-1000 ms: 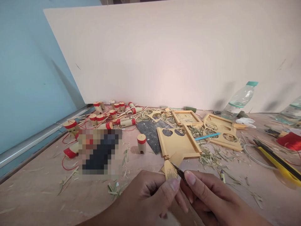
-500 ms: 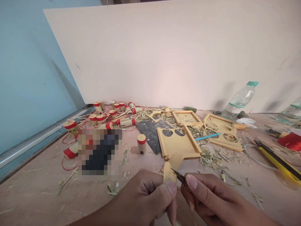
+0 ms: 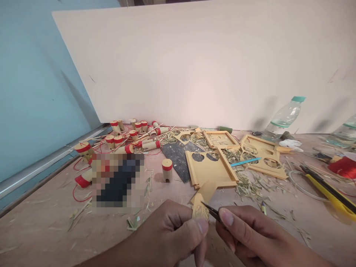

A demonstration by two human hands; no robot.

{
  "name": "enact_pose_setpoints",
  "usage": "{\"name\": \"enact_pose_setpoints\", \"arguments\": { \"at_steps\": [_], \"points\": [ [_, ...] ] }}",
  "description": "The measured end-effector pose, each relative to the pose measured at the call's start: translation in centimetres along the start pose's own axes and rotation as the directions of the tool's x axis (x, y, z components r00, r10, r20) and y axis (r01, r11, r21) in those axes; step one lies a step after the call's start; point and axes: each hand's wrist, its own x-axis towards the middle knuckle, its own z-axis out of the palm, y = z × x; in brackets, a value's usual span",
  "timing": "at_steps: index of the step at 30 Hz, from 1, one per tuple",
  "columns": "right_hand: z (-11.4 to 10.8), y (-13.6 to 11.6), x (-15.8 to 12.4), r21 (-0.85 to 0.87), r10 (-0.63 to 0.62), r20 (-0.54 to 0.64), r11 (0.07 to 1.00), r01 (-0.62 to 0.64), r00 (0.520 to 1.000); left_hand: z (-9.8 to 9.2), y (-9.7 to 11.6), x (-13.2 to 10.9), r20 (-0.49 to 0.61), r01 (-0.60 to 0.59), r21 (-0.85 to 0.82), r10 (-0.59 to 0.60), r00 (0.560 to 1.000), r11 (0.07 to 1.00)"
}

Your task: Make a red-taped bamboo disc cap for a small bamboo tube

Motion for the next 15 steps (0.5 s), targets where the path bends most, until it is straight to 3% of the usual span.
{"name": "enact_pose_setpoints", "arguments": {
  "at_steps": [4,9,15],
  "points": [
    [-0.1,0.4,-0.2,-0.042,-0.009,0.052,0.999,0.011,0.999,-0.2,-0.1,-0.3,0.025,0.013,-0.045,-0.012,1.000,0.999],
    [-0.5,-1.0,-0.7,-0.093,0.002,0.101,0.996,0.007,0.995,-0.4,0.0,-0.4,0.079,0.062,-0.124,-0.053,0.995,0.990],
    [-0.7,-2.0,-0.9,-0.121,0.015,0.162,0.993,0.005,0.987,-0.4,0.0,-0.3,0.074,0.076,-0.099,-0.069,0.995,0.992]
  ]
}}
